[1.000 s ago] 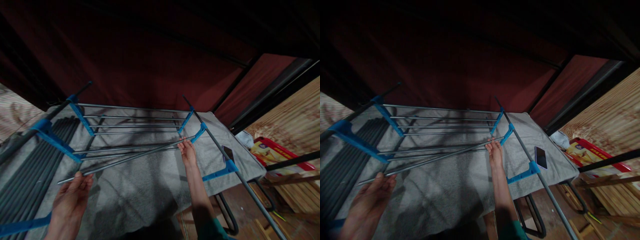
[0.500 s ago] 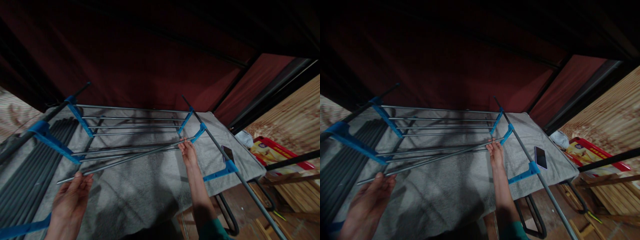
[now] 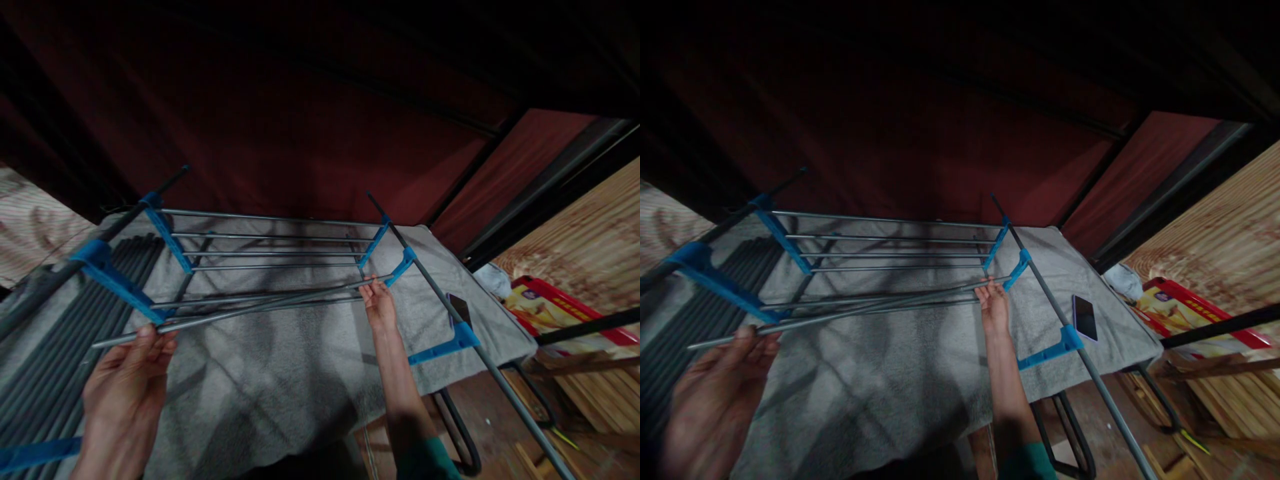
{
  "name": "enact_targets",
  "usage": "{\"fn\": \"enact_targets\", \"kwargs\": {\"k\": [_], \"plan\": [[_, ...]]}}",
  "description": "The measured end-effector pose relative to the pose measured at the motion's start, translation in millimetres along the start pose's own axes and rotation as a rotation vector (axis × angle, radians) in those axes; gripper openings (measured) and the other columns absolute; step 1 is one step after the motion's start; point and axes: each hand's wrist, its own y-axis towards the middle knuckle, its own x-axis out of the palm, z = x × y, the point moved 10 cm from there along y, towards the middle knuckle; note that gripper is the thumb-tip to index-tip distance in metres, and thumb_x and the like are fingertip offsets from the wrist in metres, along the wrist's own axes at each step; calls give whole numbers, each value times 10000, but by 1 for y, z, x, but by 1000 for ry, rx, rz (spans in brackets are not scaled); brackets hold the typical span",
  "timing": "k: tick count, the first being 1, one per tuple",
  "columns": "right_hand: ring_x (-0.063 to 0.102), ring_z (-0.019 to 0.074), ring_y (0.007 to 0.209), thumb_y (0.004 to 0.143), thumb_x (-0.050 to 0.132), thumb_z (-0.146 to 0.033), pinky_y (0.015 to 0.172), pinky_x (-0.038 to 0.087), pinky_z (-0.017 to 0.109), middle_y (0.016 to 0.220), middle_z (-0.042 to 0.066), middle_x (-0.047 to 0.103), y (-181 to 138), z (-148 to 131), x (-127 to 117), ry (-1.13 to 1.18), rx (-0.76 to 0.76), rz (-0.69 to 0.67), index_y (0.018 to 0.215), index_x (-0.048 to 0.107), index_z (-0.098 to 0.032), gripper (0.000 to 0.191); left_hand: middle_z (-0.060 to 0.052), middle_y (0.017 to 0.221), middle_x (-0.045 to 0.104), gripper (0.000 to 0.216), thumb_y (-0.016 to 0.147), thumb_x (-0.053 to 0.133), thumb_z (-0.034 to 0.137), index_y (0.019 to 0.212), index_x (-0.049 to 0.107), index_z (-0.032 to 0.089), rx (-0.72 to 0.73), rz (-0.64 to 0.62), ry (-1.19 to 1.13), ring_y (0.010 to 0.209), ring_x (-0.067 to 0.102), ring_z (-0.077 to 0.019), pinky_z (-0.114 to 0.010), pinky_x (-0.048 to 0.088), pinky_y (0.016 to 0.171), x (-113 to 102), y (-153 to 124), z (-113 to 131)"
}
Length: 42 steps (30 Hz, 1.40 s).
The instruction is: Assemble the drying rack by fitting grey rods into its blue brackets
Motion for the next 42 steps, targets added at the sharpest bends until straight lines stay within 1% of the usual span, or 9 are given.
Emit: {"fn": "enact_targets", "kwargs": {"k": [3,7,11,15,20,25,31,36,42], "plan": [[693,100,758,771,776,-143,811,610,281,872,-36,738,2,-1,0,-6,-3,7,750,610,-224,185,20,704,694,230,691,829,133,657,604,161,-2,25,-54,704,670,-119,-216,581,664,8,0,6],[700,111,805,773,769,-141,852,604,314,877,-38,739,4,1,-2,-23,17,16,739,612,-224,180,32,655,662,228,729,815,142,663,597,144,4,72,-71,635,630,-91,-185,538,609,15,1,12],[697,107,812,777,716,-119,883,590,314,857,-29,737,8,3,-11,-31,45,44,761,663,-218,114,37,650,635,274,716,853,239,687,597,144,35,7,-76,601,600,-73,-177,503,587,28,0,22],[698,106,870,749,736,-132,900,583,303,888,-30,734,14,3,-16,-23,35,21,787,680,-219,110,31,716,670,369,656,887,300,903,642,177,81,-16,-85,620,628,-87,-185,490,591,33,0,32],[695,110,902,702,756,-114,952,565,320,915,-31,726,16,3,-19,-26,34,27,725,646,-213,149,57,696,657,551,635,890,277,1086,579,221,106,-18,-123,623,643,-109,-215,492,602,38,7,33],[699,135,928,693,757,-107,998,553,391,917,-21,725,19,3,-20,-35,26,54,707,634,-216,165,77,635,612,563,635,884,303,1085,560,201,124,-25,-110,581,623,-103,-215,481,588,47,18,29],[695,140,972,703,793,-161,1035,532,386,950,-17,725,23,3,-20,-70,29,8,722,634,-216,169,82,626,614,629,620,886,305,1123,526,186,170,-43,-124,539,595,-89,-207,485,570,60,26,36],[695,134,972,709,799,-168,1035,538,379,927,-32,727,27,4,-20,-74,38,-7,762,657,-225,162,94,614,601,561,653,863,286,1093,529,188,178,-59,-101,531,595,-83,-206,494,571,65,33,37],[700,138,981,709,802,-167,1017,549,380,935,-30,741,28,6,-22,-77,37,-16,760,665,-230,159,80,633,606,488,643,866,243,989,529,173,122,-23,-105,523,603,-84,-202,489,546,62,42,23]]}}
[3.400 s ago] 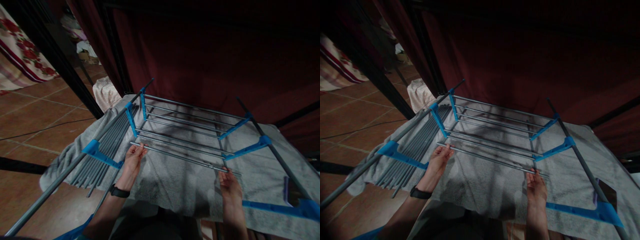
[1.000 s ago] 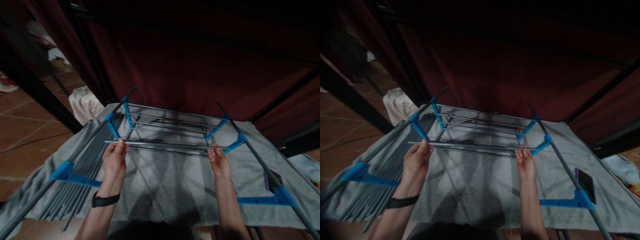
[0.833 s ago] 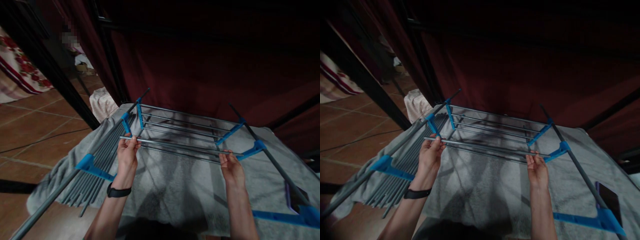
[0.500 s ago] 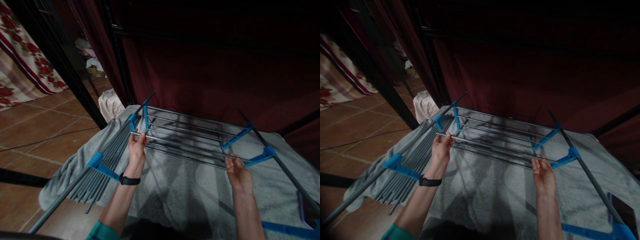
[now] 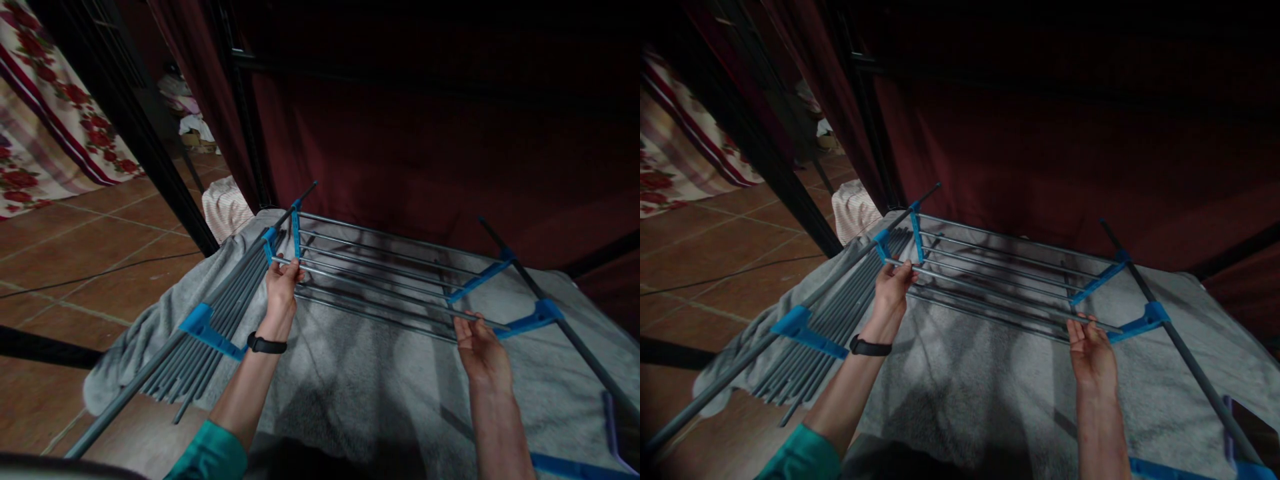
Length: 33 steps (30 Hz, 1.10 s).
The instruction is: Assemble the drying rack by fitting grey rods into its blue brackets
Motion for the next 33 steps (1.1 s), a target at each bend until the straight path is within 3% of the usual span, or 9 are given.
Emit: {"fn": "enact_targets", "kwargs": {"k": [24,33], "plan": [[712,109,891,720,780,-123,975,573,338,878,-54,731,-2,1,0,25,13,14,678,656,-219,162,6,731,690,315,855,676,110,1093,487,190,-139,-17,16,549,641,-96,-183,506,542,-9,10,-27],[714,121,926,726,788,-140,1005,563,369,885,-52,739,-3,1,-1,10,4,14,674,664,-228,160,9,733,688,345,848,686,105,1109,480,193,-178,-22,-12,553,642,-100,-194,530,549,-13,10,-35]]}}
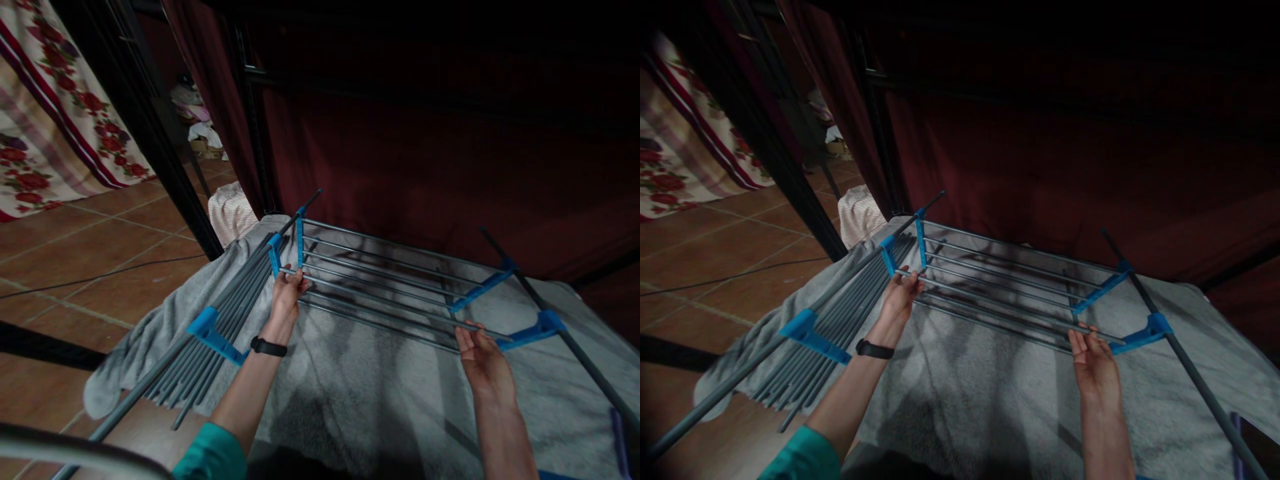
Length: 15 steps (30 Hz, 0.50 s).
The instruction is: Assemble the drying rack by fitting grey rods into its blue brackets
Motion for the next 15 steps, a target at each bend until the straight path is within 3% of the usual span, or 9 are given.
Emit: {"fn": "enact_targets", "kwargs": {"k": [15], "plan": [[714,125,909,698,806,-130,971,588,361,865,-41,741,1,1,0,-12,12,-15,720,679,-231,163,32,730,637,336,811,693,44,1063,533,198,-51,-12,-73,690,691,-117,-213,589,634,-2,-3,-2]]}}
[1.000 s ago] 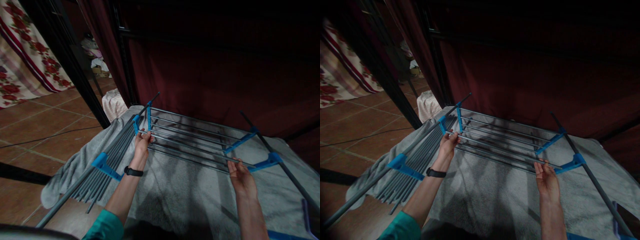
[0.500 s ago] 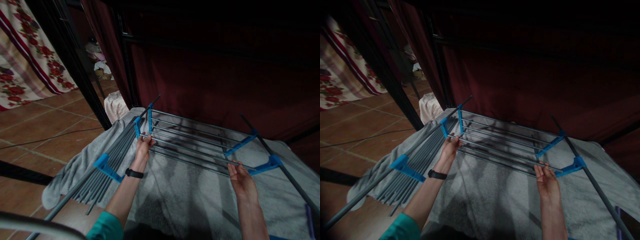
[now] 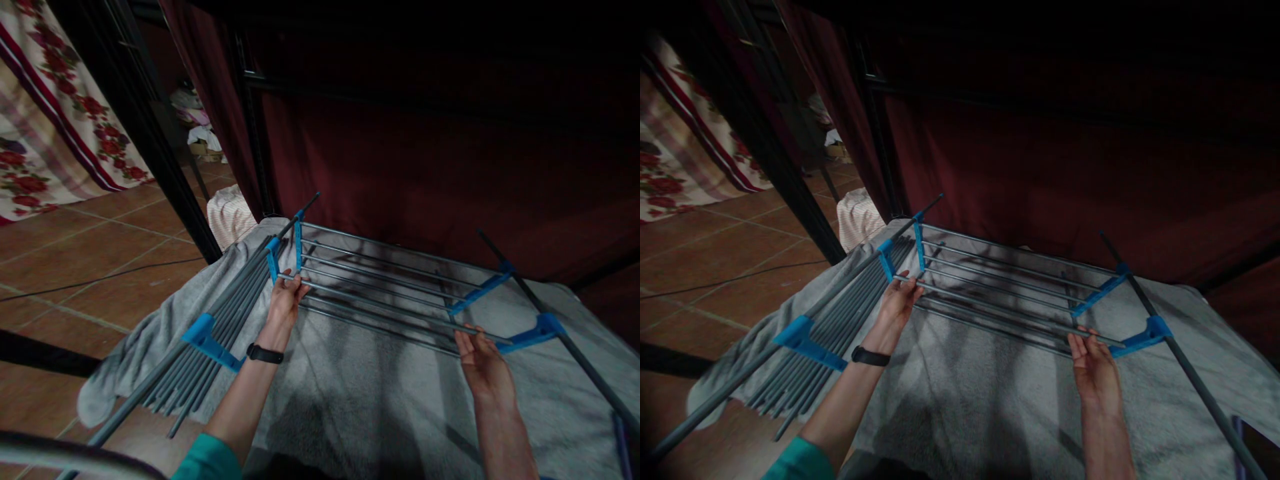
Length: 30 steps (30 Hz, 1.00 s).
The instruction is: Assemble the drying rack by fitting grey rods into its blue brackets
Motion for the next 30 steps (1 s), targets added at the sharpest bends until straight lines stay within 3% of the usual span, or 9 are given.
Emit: {"fn": "enact_targets", "kwargs": {"k": [8,16,30], "plan": [[716,121,923,692,810,-126,950,597,337,865,-50,727,1,1,-3,10,5,4,694,652,-221,185,48,721,594,385,815,681,24,1119,535,211,-43,0,-34,703,681,-116,-233,606,669,-1,2,-3],[707,125,923,690,814,-146,989,581,350,871,-35,734,3,0,-4,-4,-11,0,682,651,-219,179,-1,831,669,397,806,708,64,1138,555,218,-39,-72,-46,691,678,-110,-228,602,645,7,-1,3],[704,127,950,681,835,-180,999,567,353,918,-28,739,5,3,-8,-29,-9,-2,687,666,-217,174,-6,819,660,304,810,660,8,1040,579,188,-59,-8,-62,701,682,-111,-213,599,618,2,-2,2]]}}
